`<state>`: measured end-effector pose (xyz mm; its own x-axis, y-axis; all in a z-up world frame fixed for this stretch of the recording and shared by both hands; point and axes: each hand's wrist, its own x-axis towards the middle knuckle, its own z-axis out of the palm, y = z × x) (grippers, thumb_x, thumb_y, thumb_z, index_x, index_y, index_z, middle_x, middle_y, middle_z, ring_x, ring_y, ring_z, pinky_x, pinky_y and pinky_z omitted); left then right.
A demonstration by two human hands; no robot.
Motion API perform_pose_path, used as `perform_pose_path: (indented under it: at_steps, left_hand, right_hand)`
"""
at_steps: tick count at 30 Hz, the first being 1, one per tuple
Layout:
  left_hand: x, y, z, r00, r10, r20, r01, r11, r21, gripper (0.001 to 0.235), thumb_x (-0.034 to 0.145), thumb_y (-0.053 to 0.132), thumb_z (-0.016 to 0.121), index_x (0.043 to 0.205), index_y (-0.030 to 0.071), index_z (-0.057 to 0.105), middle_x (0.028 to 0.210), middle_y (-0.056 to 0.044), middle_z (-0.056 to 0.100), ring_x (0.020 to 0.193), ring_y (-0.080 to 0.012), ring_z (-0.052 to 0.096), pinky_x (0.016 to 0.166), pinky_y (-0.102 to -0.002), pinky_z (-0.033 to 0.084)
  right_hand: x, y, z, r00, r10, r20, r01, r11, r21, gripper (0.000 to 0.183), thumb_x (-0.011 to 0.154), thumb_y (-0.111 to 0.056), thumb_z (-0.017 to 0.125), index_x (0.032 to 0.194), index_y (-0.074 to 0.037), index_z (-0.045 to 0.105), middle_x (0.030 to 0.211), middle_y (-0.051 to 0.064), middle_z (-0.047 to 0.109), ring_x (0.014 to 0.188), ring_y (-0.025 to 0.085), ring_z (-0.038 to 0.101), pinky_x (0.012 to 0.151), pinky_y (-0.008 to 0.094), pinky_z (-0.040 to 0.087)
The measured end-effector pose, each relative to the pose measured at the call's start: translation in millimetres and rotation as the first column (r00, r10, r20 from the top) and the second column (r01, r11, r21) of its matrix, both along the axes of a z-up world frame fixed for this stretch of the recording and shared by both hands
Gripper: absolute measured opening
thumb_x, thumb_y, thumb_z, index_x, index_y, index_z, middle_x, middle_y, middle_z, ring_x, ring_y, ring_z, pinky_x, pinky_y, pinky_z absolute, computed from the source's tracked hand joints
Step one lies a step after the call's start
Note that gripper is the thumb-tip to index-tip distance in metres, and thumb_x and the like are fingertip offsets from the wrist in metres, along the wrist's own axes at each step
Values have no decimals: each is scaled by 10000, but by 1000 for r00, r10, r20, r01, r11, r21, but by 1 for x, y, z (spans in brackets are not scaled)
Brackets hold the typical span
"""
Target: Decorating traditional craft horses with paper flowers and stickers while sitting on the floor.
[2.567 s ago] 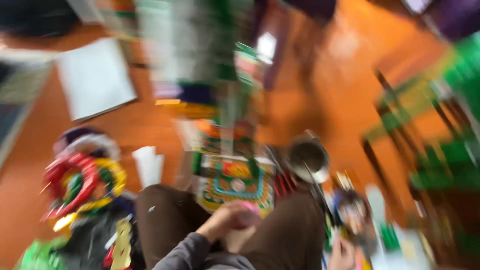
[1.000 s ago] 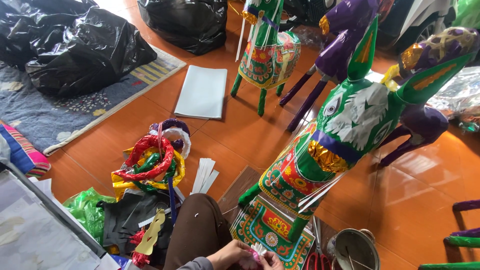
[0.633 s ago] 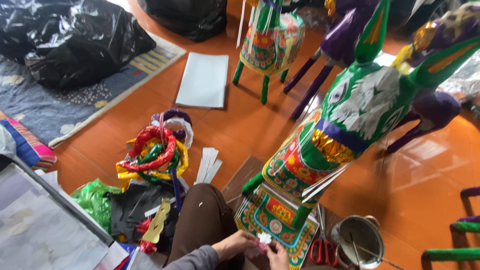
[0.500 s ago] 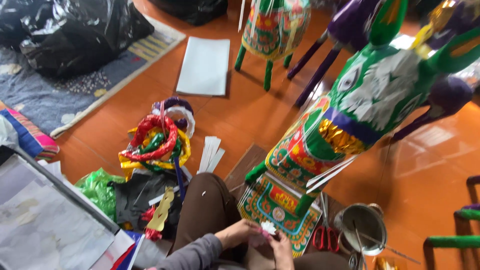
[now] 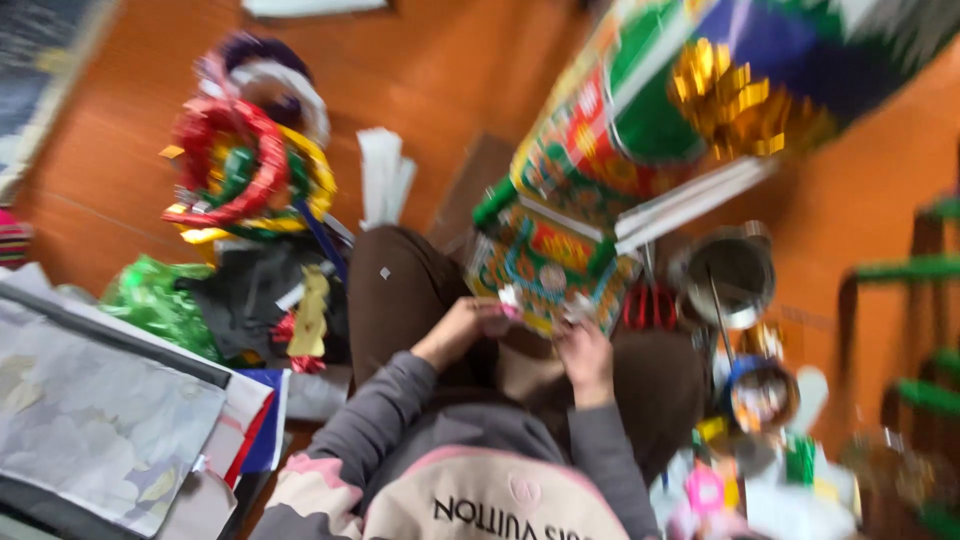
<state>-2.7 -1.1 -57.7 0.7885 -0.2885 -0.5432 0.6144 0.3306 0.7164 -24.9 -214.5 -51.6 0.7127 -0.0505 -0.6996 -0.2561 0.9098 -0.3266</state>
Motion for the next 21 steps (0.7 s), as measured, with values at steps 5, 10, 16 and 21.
perform_pose_path:
  at_steps: [5,10,16,21]
  left_hand:
    - [-7,-17,-9,985,-74,-159,48,986,-160,218,828,6,664,1020,-92,689,593,-126,613,473,-141,612,498,-221,480]
    - [3,-14,69,970,-118,-211,103,992,-76,236,853,32,645,1041,-103,688,746,-143,684,609,-146,678,569,-238,535]
    - [9,-11,73,976,-20,-215,-11,990,-142,243,912,23,578,1111,-104,637,877,-210,709,745,-257,731,625,-340,620]
    - [9,-16,72,986,0,-168,-23,991,-133,246,925,16,561,1140,-90,616,905,-225,715,743,-272,733,602,-369,631]
  right_hand:
    - [-1,43,30,861,509,-10,-417,694,-586,253,761,73,772,982,51,651,809,87,607,738,149,646,693,315,615]
    - [7,3,-9,959,282,-21,-253,825,-506,121,806,15,741,864,-23,640,679,79,612,493,138,597,409,294,534]
    - [27,-67,7,987,43,-155,-160,363,-918,95,804,-104,734,895,-99,707,830,25,666,718,84,573,583,218,482]
    - [39,-109,-9,987,64,-150,-154,68,-986,188,771,-30,707,888,88,619,1350,310,476,1208,447,524,967,421,514]
